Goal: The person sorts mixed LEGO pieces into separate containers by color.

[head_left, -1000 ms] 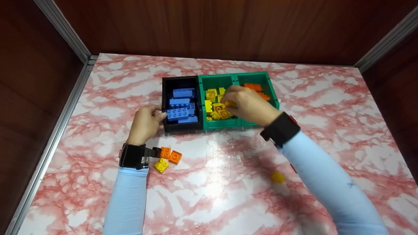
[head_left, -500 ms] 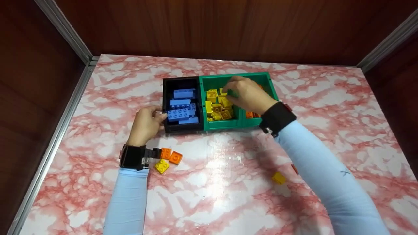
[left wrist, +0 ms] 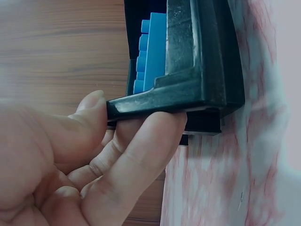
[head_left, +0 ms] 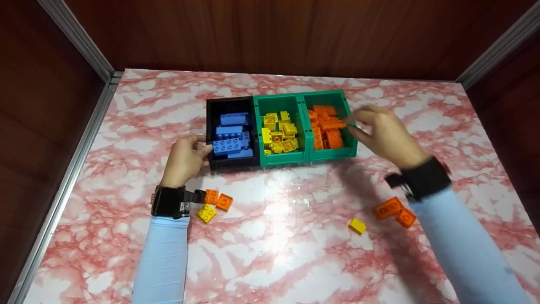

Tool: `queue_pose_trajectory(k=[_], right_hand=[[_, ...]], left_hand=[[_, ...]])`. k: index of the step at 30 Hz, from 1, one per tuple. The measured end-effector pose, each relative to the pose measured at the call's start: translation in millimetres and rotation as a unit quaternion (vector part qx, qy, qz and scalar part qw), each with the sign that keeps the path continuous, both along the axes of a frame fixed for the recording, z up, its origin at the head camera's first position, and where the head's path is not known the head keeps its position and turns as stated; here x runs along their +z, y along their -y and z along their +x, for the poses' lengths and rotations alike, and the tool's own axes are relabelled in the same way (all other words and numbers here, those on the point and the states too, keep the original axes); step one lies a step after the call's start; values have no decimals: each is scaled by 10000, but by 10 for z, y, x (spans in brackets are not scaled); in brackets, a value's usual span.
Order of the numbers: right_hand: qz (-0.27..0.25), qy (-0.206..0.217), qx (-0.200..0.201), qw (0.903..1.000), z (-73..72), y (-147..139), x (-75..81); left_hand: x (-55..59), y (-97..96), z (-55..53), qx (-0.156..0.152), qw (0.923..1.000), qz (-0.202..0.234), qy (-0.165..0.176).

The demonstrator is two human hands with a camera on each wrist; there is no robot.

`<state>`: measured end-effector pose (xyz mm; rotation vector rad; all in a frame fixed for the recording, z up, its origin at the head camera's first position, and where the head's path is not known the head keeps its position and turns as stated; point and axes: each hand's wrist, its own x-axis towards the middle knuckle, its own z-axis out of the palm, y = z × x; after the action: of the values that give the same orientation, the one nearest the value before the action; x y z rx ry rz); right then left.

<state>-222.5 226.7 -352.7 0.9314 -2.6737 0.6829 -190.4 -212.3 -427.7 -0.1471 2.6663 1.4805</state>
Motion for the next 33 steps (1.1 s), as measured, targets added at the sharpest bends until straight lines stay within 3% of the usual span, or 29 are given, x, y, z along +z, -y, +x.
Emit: queue_pose_trajectory(k=[4, 9, 17, 23, 28, 33], right_hand=[[52, -17, -202, 9998, 314, -271, -145], [331, 308, -671, 9967, 750, -512, -380], [862, 769, -1781, 9772, 1278, -614, -733], [948, 481, -1965, 9747, 1476, -649, -921], [834, 843, -2082, 9709, 1557, -636, -990], [736, 1082, -2022, 9706, 1570, -591, -946]], left_hand=[[4, 6, 0, -31, 10000, -60, -57], [2, 6, -7, -30, 9998, -139, -101], [-8, -5, -11, -6, 9999, -115, -84], [-8, -5, -8, 2, 9999, -80, -90], [-4, -8, -12, -34, 9999, -117, -68], [-8, -3, -10, -48, 9999, -112, -111]])
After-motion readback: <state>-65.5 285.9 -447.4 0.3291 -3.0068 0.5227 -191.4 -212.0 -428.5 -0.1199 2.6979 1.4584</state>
